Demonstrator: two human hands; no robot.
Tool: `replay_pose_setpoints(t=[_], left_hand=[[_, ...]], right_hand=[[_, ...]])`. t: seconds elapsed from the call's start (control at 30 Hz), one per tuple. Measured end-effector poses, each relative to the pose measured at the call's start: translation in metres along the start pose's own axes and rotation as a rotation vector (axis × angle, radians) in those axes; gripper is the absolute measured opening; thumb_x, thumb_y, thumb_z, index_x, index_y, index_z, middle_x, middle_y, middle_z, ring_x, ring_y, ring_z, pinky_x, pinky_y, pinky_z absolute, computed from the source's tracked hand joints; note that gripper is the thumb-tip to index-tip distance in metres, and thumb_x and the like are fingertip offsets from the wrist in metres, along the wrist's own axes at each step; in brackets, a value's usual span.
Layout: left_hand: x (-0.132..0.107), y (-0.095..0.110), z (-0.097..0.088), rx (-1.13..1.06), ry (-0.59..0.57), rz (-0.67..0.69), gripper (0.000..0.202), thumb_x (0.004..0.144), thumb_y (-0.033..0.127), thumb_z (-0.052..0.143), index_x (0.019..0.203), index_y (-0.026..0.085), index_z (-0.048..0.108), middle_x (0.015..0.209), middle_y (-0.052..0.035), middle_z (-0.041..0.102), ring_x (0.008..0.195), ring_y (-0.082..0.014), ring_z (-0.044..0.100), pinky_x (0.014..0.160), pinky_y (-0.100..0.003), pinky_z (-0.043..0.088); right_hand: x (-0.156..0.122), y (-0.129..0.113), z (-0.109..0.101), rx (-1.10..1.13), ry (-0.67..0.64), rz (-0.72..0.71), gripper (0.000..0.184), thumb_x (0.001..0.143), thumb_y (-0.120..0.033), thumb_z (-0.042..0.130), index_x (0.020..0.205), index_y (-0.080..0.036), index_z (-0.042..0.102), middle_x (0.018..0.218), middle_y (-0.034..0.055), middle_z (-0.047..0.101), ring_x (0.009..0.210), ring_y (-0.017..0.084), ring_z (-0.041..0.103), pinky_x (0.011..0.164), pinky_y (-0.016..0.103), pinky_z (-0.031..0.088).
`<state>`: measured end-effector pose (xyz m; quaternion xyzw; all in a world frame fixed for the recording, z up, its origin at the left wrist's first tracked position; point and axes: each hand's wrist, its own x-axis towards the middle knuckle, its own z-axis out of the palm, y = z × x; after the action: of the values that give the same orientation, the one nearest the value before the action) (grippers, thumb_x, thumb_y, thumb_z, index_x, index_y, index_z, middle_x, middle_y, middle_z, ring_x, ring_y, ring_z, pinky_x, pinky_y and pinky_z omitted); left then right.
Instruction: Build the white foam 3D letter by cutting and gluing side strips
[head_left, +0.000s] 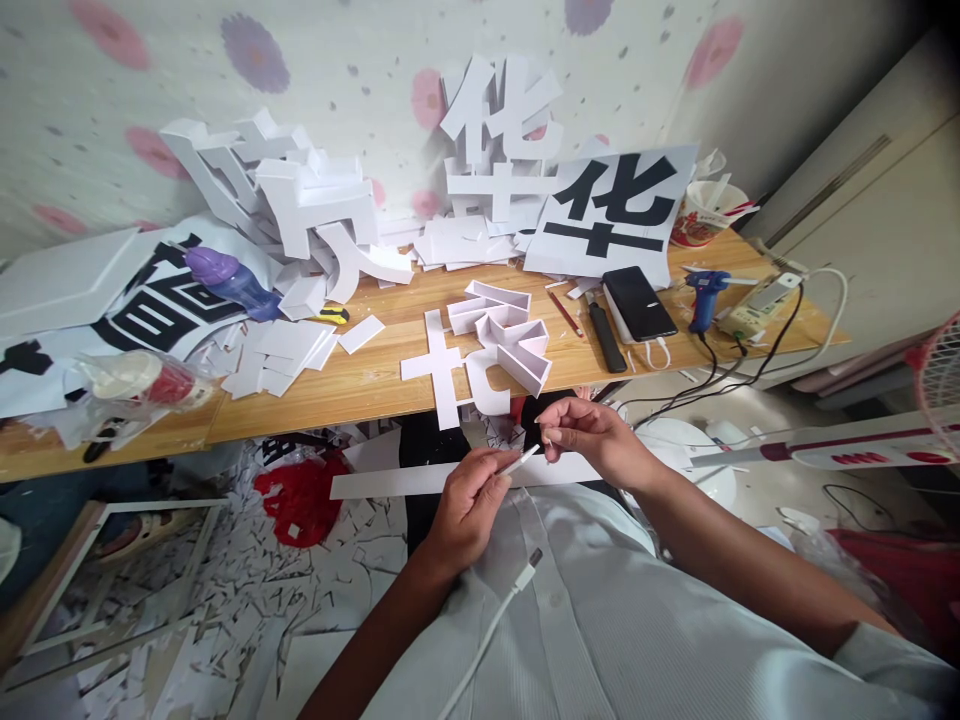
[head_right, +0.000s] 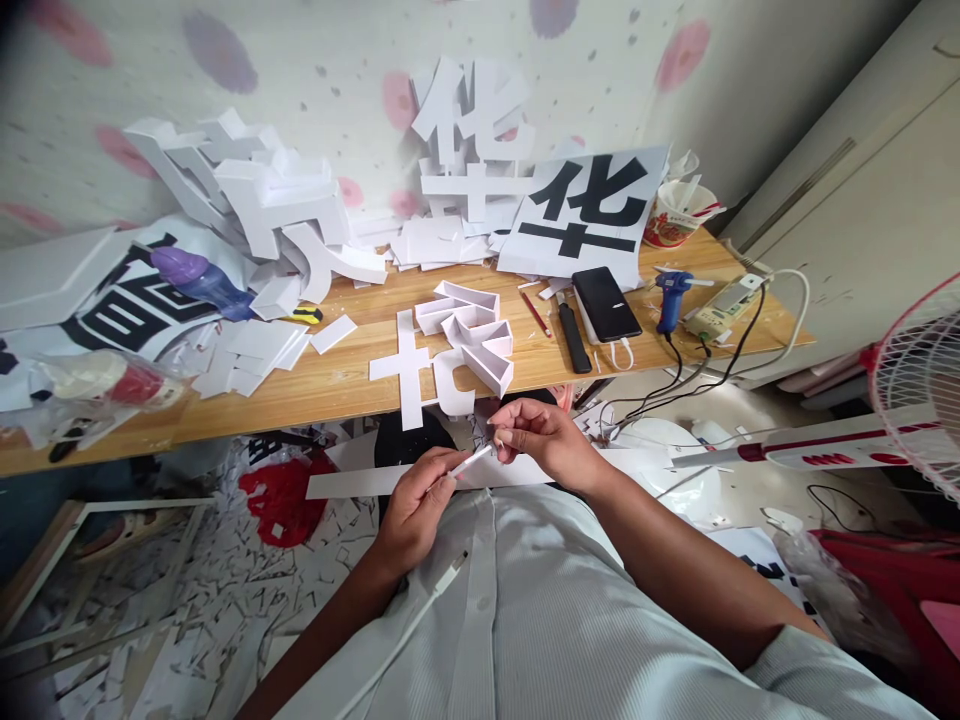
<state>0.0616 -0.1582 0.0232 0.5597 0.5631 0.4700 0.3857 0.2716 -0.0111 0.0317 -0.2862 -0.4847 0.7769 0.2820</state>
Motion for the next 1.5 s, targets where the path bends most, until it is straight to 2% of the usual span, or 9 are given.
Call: replay_pose_setpoints(t=[0.37, 0.53, 0.67, 0.8, 1.07, 1.23, 1.33, 1.4, 1.5], left_hand=[[-0.001, -0.001, 0.003, 0.157, 0.103, 0.135, 0.041, 0.097, 0.029, 0.076, 0.138, 0.029, 0.072, 0.133, -0.009, 0.061, 0.119, -0.0243, 0.064, 0.101, -0.039, 0.055], [0.0, 0.002, 0.003, 0.176, 0.123, 0.141, 0.043, 0.094, 0.026, 0.078, 0.137, 0.03, 0.072, 0.132, -0.0081, 0.062, 0.117, -0.0243, 0.065, 0.099, -0.038, 0.056], [0.001, -0.002, 0.003, 0.2, 0.128, 0.161, 0.044, 0.094, 0.028, 0.079, 0.138, 0.03, 0.071, 0.131, -0.0076, 0.062, 0.117, -0.024, 0.066, 0.099, -0.039, 0.057], [0.0, -0.007, 0.002, 0.24, 0.083, 0.122, 0.051, 0.094, 0.03, 0.079, 0.143, 0.03, 0.068, 0.137, -0.0096, 0.062, 0.123, -0.0264, 0.066, 0.106, -0.043, 0.057], [0.005, -0.005, 0.004, 0.238, -0.068, 0.057, 0.062, 0.095, 0.04, 0.078, 0.153, 0.026, 0.063, 0.145, -0.0153, 0.066, 0.132, -0.033, 0.066, 0.114, -0.051, 0.056], [0.005, -0.003, 0.004, 0.265, -0.092, 0.0, 0.06, 0.094, 0.042, 0.077, 0.151, 0.027, 0.067, 0.14, -0.0148, 0.071, 0.129, -0.0349, 0.069, 0.111, -0.052, 0.058], [0.003, -0.004, 0.002, 0.254, -0.084, -0.009, 0.06, 0.094, 0.048, 0.076, 0.15, 0.028, 0.068, 0.143, -0.0148, 0.07, 0.133, -0.0367, 0.067, 0.115, -0.054, 0.055], [0.003, -0.006, 0.002, 0.237, -0.079, -0.017, 0.062, 0.092, 0.054, 0.078, 0.148, 0.027, 0.07, 0.14, -0.015, 0.072, 0.131, -0.037, 0.068, 0.115, -0.054, 0.056], [0.005, -0.005, 0.004, 0.208, -0.099, -0.025, 0.065, 0.088, 0.058, 0.08, 0.143, 0.026, 0.073, 0.13, -0.015, 0.074, 0.121, -0.0355, 0.072, 0.108, -0.051, 0.06]], right_hand=[[-0.004, 0.011, -0.007, -0.056, 0.037, 0.025, 0.033, 0.08, -0.043, 0.097, 0.096, -0.02, 0.08, 0.082, 0.0027, 0.078, 0.078, 0.018, 0.077, 0.079, 0.035, 0.063], [-0.004, 0.012, -0.006, -0.12, 0.041, -0.03, 0.032, 0.078, -0.045, 0.098, 0.098, -0.023, 0.086, 0.117, 0.0081, 0.082, 0.105, 0.023, 0.077, 0.096, 0.038, 0.062], [-0.009, 0.011, -0.004, -0.097, -0.016, 0.08, 0.04, 0.092, -0.055, 0.085, 0.109, -0.02, 0.085, 0.097, 0.0078, 0.083, 0.085, 0.02, 0.079, 0.081, 0.034, 0.064], [-0.01, 0.017, 0.003, -0.014, -0.119, 0.163, 0.051, 0.084, -0.054, 0.093, 0.118, -0.019, 0.08, 0.079, 0.0009, 0.077, 0.062, 0.017, 0.074, 0.062, 0.028, 0.061], [-0.009, 0.032, 0.016, 0.027, -0.05, 0.128, 0.044, 0.082, -0.059, 0.092, 0.094, -0.018, 0.08, 0.069, 0.0009, 0.075, 0.053, 0.014, 0.066, 0.055, 0.028, 0.057], [0.0, 0.024, -0.013, -0.458, 0.336, -0.205, 0.042, 0.099, -0.059, 0.074, 0.08, -0.022, 0.078, 0.067, 0.0031, 0.071, 0.057, 0.019, 0.064, 0.055, 0.032, 0.053], [0.013, 0.008, -0.055, -1.036, 0.693, -0.47, 0.028, 0.105, -0.047, 0.066, 0.11, -0.025, 0.083, 0.117, 0.0125, 0.081, 0.106, 0.031, 0.074, 0.093, 0.044, 0.06], [0.022, -0.001, -0.081, -1.366, 0.755, -0.431, 0.033, 0.108, -0.04, 0.059, 0.127, -0.022, 0.08, 0.145, 0.0157, 0.071, 0.129, 0.036, 0.067, 0.111, 0.051, 0.053], [0.033, -0.007, -0.102, -1.596, 0.783, -0.29, 0.042, 0.108, -0.038, 0.058, 0.14, -0.017, 0.073, 0.145, 0.0181, 0.071, 0.129, 0.037, 0.066, 0.107, 0.051, 0.055]])
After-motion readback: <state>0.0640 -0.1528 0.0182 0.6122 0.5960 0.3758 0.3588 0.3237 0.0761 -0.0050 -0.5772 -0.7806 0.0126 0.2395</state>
